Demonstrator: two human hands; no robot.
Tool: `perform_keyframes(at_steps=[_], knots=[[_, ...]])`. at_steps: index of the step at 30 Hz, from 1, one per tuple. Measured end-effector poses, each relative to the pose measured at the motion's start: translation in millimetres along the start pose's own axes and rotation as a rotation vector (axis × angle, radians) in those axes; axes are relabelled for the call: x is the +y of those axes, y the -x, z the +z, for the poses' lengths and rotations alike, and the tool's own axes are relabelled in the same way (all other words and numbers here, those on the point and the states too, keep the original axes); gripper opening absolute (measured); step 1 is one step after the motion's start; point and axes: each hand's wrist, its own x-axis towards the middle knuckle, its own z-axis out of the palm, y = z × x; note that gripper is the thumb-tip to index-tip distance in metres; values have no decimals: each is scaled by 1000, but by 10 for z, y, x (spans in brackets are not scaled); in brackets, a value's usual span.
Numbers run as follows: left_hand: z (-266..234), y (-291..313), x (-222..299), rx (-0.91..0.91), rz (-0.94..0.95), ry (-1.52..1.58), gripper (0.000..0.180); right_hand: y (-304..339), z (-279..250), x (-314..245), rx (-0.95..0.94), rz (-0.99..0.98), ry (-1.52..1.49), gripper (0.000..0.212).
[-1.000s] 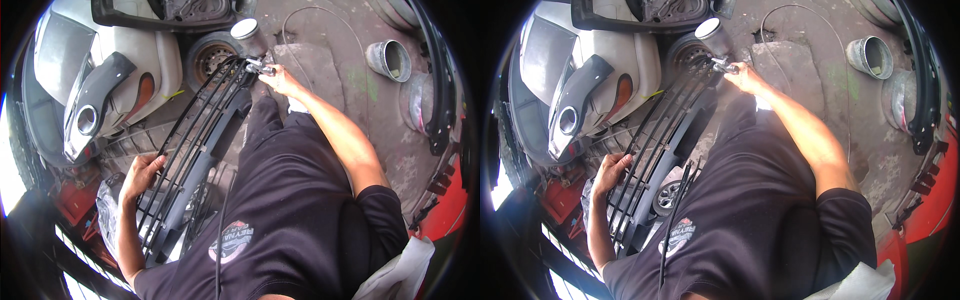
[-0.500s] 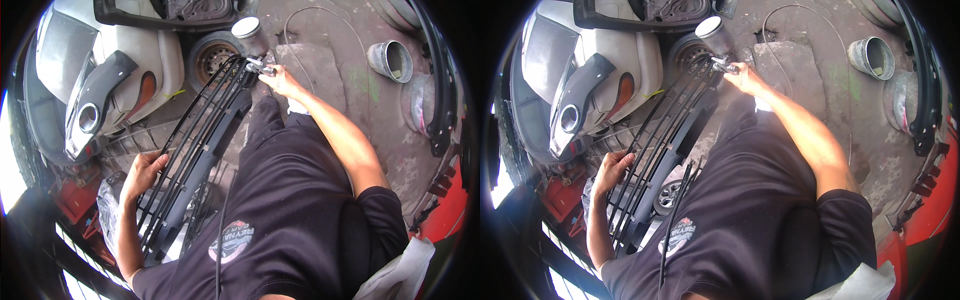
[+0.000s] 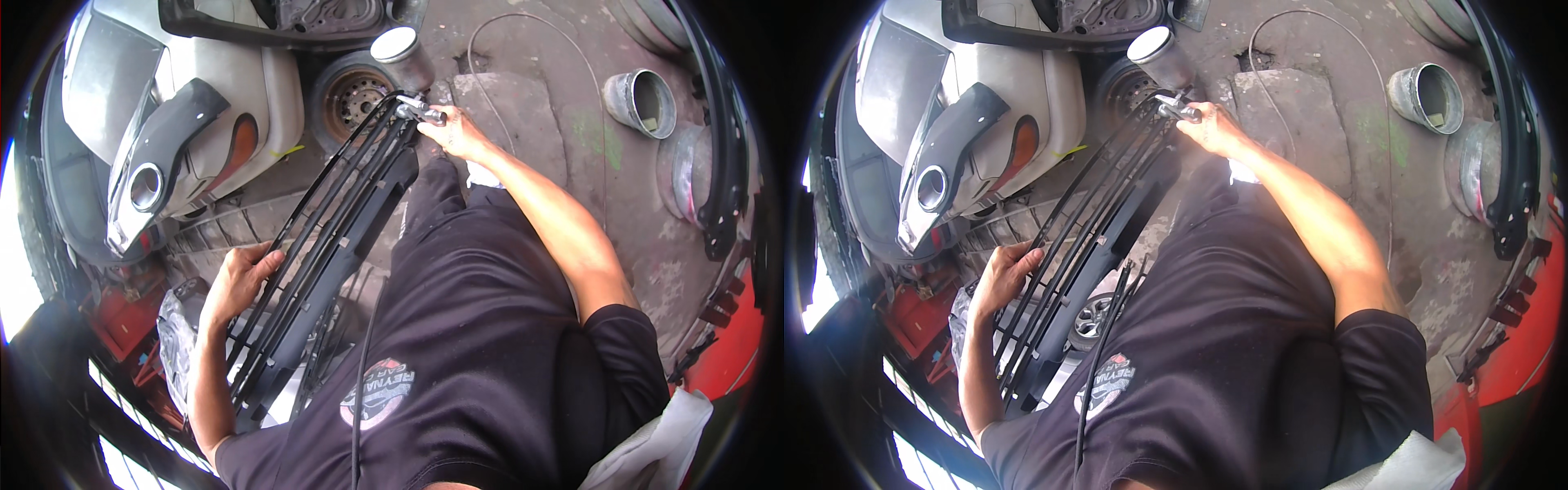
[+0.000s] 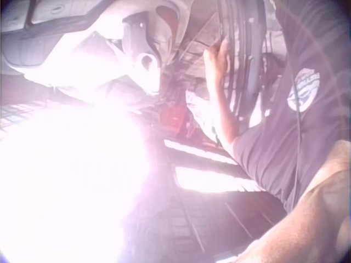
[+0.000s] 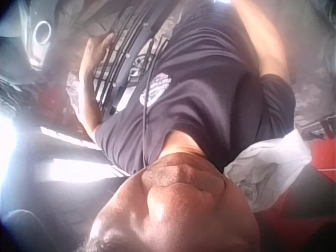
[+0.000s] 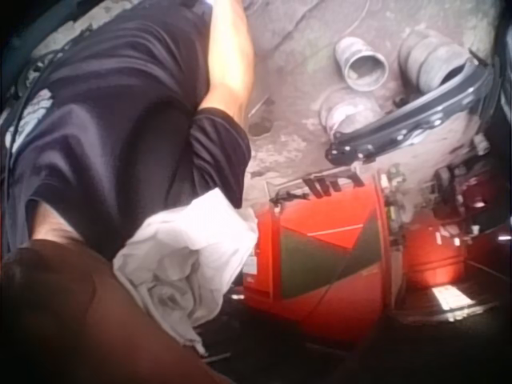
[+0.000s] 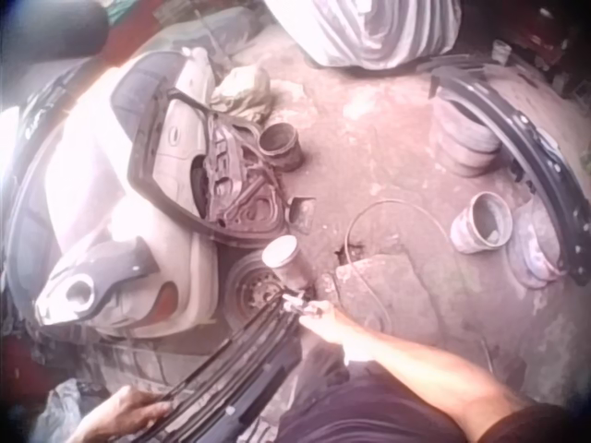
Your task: The person pours liquid from a can into a spray gun, wipes a car grille with a cloth, and then sprays the grille with the spray gun. The person also sprays a car bumper and walks around the garage.
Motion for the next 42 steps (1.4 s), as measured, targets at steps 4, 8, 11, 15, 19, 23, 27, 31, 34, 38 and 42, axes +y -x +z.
perform_keyframes(at_steps=[4, 8, 11, 15, 19, 23, 27, 31, 34, 38, 42], knots=[[15, -48, 50, -7, -21, -15, 51, 61, 16, -36, 29, -38, -32, 48], [60, -76, 10, 28, 15, -16, 50, 203, -61, -311, -12, -62, -60, 44], [114, -101, -29, 52, 36, 5, 49, 258, -86, -407, -23, -33, -91, 45], [138, -94, 40, 25, 31, -1, 49, 175, -66, -375, -19, -48, -86, 42], [183, -71, 36, 34, 11, -1, 55, 6, 33, -79, 44, -78, -92, 38], [232, -15, 82, 48, 20, 15, 53, 38, -56, -59, 23, -20, -26, 37], [323, 14, 13, 120, 40, 5, 51, 46, -77, 7, 53, 8, -29, 36], [325, 40, 66, 142, 45, -27, 50, 41, -79, 95, 55, 20, -14, 39], [324, 76, 125, 144, 27, -37, 50, 43, -49, 98, 84, 25, -16, 42], [381, 78, 57, 194, 70, -78, 49, 35, -60, 117, 82, 40, -26, 40], [382, 116, 112, 215, 79, -114, 47, 5, -86, 165, 36, 69, -43, 56]])
